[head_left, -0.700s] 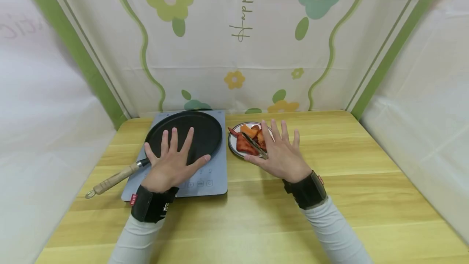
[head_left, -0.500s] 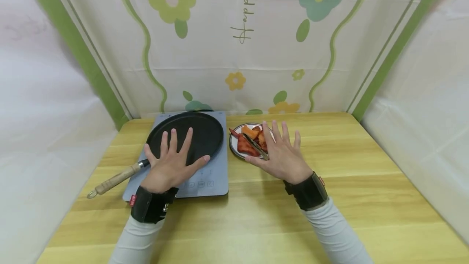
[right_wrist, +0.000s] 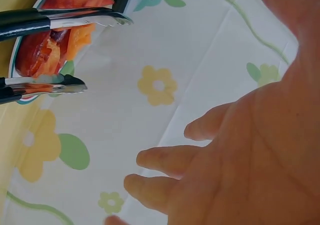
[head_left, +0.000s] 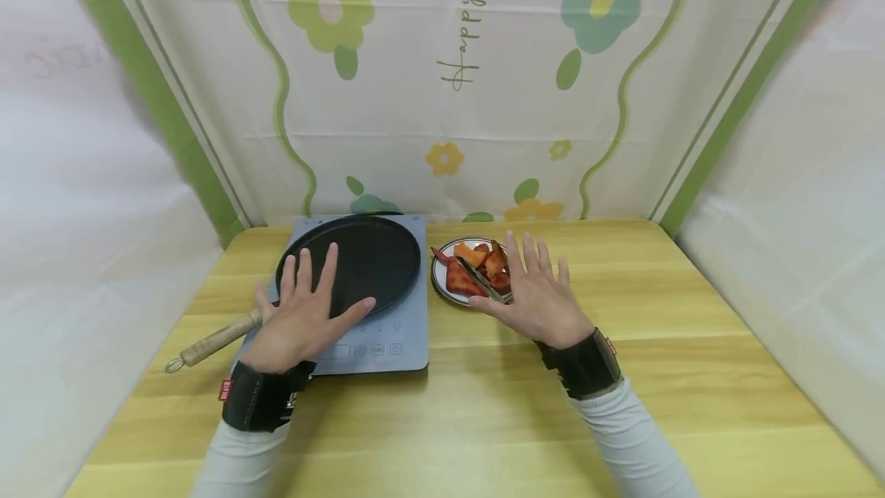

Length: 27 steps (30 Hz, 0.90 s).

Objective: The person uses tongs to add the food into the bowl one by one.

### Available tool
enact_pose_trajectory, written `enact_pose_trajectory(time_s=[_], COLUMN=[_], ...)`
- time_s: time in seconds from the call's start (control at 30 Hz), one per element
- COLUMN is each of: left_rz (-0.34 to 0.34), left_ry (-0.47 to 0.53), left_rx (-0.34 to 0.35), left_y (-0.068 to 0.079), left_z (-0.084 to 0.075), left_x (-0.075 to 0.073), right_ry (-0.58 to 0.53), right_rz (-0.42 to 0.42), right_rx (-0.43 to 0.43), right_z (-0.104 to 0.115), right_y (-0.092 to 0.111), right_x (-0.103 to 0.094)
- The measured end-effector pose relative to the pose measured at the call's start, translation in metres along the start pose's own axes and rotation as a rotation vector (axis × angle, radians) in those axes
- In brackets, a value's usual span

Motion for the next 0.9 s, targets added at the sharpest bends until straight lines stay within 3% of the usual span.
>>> enact_pose_trajectory(time_s=[0.27,0.5,0.7,0.9], left_rz=[0.011,0.07,0.119,0.109], left_ry=[0.026,0.011,0.025,-0.042], left_rx=[-0.07,-0.161,-0.176,-0.167], left_y=[0.02,0.034,0.04,0.039], left_z=[0.045,0.086,0.106,0.121], left_x=[-0.003,0.0,0.006,0.008], right_ry=[-0.028,-0.047,-0.067,-0.088], right_rz=[0.032,0.072,0.128,0.208], right_rx=[0.017,0.014,0.034,0.059], right_z=[-0.007,-0.01,-0.016,-0.021], right_y=[-0.002,-0.003,-0.002,-0.002], right_x=[0.007,0.013,0.017,0.025])
Point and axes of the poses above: each hand's wrist, its own y-axis away from the middle knuckle, its own x-axis out of the palm, z = x × y, the point moved 9 cm from there along -y, towards the middle knuckle, and after that the axes turned 1 degree about -y, right-handed, at the moved point
